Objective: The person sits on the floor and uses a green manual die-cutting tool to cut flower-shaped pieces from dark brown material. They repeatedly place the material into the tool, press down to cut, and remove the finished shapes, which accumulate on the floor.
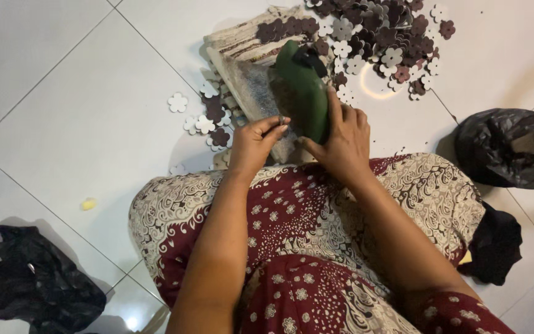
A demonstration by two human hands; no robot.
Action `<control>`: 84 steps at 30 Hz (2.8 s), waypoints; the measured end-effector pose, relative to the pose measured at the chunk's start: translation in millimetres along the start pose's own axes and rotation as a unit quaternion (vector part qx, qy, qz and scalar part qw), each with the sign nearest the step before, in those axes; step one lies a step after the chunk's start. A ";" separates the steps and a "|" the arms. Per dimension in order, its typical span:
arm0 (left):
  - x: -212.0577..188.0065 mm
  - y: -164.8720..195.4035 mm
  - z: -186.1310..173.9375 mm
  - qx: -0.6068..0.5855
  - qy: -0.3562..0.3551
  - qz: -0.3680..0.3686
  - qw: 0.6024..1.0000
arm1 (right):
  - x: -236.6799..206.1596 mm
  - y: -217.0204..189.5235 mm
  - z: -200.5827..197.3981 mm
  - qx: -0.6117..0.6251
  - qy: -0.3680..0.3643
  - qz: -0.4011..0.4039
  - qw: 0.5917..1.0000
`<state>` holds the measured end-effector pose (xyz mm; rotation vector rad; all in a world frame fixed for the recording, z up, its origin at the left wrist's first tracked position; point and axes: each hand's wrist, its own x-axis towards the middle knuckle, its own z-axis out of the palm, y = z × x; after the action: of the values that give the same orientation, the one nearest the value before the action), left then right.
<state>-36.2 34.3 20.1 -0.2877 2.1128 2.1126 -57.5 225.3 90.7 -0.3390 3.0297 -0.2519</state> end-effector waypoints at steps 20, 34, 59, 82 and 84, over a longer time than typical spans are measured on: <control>21.5 3.4 -9.0 -0.126 0.030 0.086 0.988 | 10.5 -27.0 52.5 0.625 0.017 0.159 0.765; 48.0 -25.9 -9.8 -0.235 0.029 0.059 0.970 | 15.9 -26.2 54.2 0.670 0.005 0.189 0.718; 93.4 -30.9 -122.7 -0.250 0.229 0.048 0.939 | 52.1 -156.3 147.6 0.254 -0.020 -0.134 0.958; 83.3 -30.5 -42.7 -0.097 -0.019 0.000 0.995 | 25.9 -56.9 68.4 0.263 0.068 0.051 0.961; 81.0 -35.8 -38.4 -0.096 -0.050 -0.002 0.994 | 21.9 -49.1 66.1 0.201 0.117 -0.001 0.973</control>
<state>-105.2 -6.8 -33.3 -0.2031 1.8566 2.2807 -61.8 162.9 32.8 -0.2953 3.0931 -0.9491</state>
